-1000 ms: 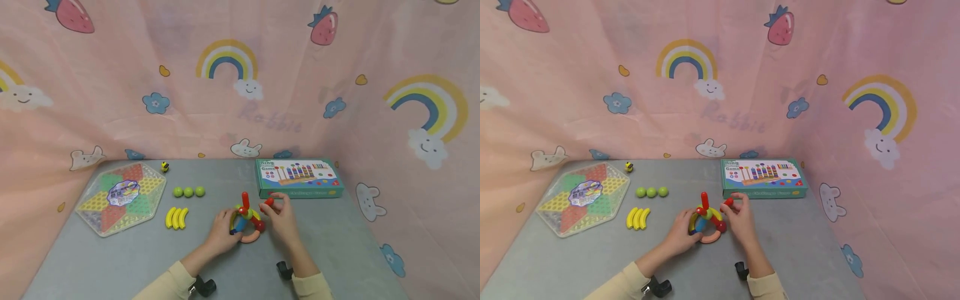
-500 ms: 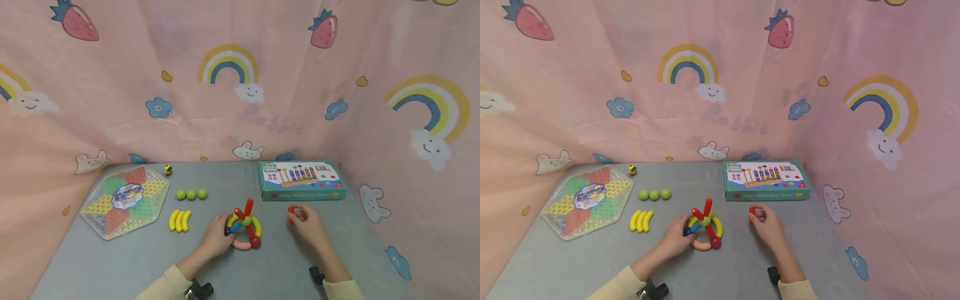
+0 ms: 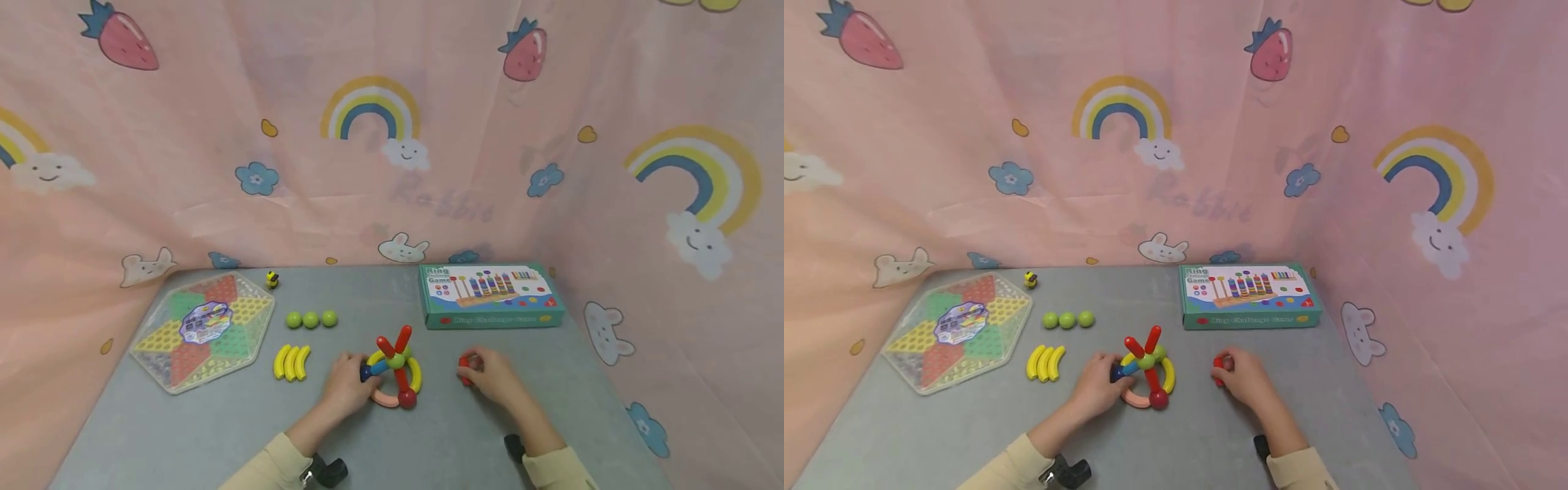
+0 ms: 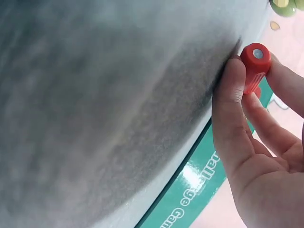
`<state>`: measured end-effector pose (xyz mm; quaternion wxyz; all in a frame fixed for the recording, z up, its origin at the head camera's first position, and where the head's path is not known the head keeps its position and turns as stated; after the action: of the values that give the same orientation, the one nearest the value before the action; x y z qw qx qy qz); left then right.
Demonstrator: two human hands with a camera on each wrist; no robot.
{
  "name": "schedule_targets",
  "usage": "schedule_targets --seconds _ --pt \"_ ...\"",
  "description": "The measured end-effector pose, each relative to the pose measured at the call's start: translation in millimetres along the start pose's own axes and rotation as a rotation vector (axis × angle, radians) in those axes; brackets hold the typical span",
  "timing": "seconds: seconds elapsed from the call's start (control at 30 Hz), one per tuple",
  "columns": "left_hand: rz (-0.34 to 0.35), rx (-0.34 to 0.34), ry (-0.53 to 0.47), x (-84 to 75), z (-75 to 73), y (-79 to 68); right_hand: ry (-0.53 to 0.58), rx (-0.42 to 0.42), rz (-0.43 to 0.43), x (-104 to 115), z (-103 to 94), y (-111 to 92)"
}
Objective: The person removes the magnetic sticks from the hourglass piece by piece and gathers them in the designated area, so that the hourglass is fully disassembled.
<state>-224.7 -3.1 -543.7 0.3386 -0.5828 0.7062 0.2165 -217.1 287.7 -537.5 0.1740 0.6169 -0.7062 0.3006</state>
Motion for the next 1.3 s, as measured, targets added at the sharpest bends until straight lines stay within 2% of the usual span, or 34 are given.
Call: schedule_targets --seconds 0.2,0.37,0.53,0.7,0.8,0.9,1.0,1.17,1.3 --pt "0.015 0.028 -0.004 3.5 -0.9 3.4 -0.020 0.022 0.001 1 1.7 1" --pt "0.018 0.066 -0.024 5.8 -0.8 5.5 -0.006 0.022 0.014 3 -5.5 -1" --pt "0.078 0.077 -0.042 4.3 -2.0 5.8 0.095 -0.033 -0.027 27 -23.4 -7" --pt "0.045 0.002 -0.134 10.0 -8.2 6.9 0.221 -0.078 -0.107 63 -31.2 -18" --pt "0.052 -0.026 -0.146 9.6 -11.8 8.0 0.294 -0.075 -0.139 82 -26.5 -22" --pt "0.089 0.009 -0.101 6.8 -10.9 7.7 0.351 -0.076 -0.161 97 -17.2 -22" --pt "0.117 0.022 -0.104 5.4 -9.7 7.5 0.389 -0.083 -0.168 108 -4.8 -20" --pt "0.059 -0.022 -0.184 10.3 -7.4 8.4 0.443 -0.079 -0.164 119 18.0 -20" --pt "0.050 -0.033 -0.224 11.2 -4.3 9.1 0.501 -0.129 -0.188 122 27.1 -23"
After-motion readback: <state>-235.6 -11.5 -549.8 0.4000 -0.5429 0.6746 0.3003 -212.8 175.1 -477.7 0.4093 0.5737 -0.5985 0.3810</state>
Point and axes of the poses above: each hand's wrist, its own y-axis towards the middle knuckle, its own z-axis out of the palm, x = y × z, the point moved 7 cm from there along y, towards the middle knuckle, and after that the axes turned 3 degrees about z, right-handed, at the moved point
